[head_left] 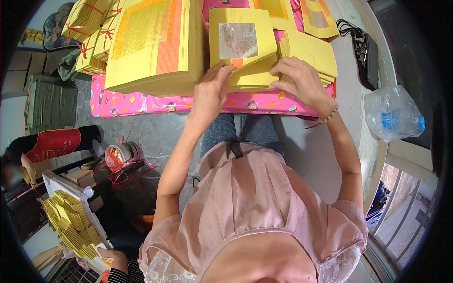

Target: The recorder is folding and stacking sheets of gold-leaf joss paper on a table.

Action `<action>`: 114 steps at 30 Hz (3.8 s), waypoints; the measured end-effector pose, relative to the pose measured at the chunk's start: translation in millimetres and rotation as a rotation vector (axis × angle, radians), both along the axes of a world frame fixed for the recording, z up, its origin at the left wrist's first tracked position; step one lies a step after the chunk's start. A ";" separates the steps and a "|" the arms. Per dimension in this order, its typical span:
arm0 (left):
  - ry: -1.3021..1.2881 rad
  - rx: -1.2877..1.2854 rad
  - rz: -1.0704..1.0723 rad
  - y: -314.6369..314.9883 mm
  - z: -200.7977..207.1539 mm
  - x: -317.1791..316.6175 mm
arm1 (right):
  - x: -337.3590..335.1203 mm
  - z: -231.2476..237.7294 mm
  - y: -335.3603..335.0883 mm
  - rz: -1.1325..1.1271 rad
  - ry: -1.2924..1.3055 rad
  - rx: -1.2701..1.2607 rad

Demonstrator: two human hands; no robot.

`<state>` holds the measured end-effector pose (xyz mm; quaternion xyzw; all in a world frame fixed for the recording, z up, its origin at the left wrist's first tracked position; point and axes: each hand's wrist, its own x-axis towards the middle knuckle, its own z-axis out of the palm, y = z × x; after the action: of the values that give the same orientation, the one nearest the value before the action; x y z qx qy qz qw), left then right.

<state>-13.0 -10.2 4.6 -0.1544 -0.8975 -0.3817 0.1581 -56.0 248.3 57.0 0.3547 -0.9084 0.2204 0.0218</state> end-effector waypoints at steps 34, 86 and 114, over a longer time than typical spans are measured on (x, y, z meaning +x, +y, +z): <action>0.043 -0.003 0.011 3.5 3.1 -0.4 | -2.9 -10.8 -2.3 -0.047 0.155 -0.053; 0.203 -0.287 -0.012 48.4 11.2 -77.4 | -181.8 -15.2 -24.3 -0.085 -0.159 -0.266; 0.089 -0.323 0.038 52.1 -2.5 -88.9 | -194.4 -43.7 -72.0 -0.065 -0.077 -0.107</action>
<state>-101.9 41.9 2.1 -0.1775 -0.9420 -0.2224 0.1783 -250.4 176.4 13.3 0.3147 -0.9064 0.2814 0.0129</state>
